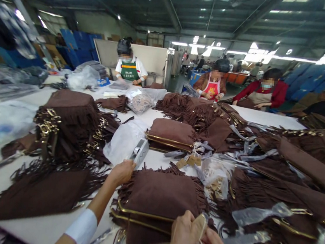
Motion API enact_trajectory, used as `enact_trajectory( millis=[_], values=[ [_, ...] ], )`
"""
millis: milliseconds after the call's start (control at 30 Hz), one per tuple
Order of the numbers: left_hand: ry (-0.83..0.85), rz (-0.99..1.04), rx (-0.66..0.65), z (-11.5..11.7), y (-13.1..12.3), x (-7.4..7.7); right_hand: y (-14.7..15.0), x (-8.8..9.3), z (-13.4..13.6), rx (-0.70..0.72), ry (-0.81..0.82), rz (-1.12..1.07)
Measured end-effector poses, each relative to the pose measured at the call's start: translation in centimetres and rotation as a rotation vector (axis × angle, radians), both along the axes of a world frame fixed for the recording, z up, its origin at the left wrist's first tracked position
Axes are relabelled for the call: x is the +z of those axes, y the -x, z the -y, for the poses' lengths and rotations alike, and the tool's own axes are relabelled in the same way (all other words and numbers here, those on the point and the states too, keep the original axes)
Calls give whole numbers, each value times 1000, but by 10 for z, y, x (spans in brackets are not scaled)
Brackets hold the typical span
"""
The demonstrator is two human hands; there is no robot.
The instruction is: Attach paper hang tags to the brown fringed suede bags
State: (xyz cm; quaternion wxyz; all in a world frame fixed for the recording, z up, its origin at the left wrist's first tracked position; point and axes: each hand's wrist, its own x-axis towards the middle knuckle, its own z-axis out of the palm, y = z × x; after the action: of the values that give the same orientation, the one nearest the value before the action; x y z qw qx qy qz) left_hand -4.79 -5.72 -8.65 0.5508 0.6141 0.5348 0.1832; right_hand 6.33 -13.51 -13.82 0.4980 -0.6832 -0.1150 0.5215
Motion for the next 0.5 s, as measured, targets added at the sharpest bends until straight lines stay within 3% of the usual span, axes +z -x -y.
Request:
enact_trajectory(
  millis=[67,200,267,400,500],
  values=[
    [-4,22,13,-2,1,4,2,-2,1,7,-26,-3],
    [305,142,57,-7,-3,5,18,15,-5,25,-125,-96],
    [359,168,49,-8,-3,4,26,23,-8,45,-150,-127],
    [322,202,33,-10,10,8,28,29,-8,157,-179,-69],
    [183,146,-11,-18,28,16,15,28,-4,66,-145,-10]
  ],
)
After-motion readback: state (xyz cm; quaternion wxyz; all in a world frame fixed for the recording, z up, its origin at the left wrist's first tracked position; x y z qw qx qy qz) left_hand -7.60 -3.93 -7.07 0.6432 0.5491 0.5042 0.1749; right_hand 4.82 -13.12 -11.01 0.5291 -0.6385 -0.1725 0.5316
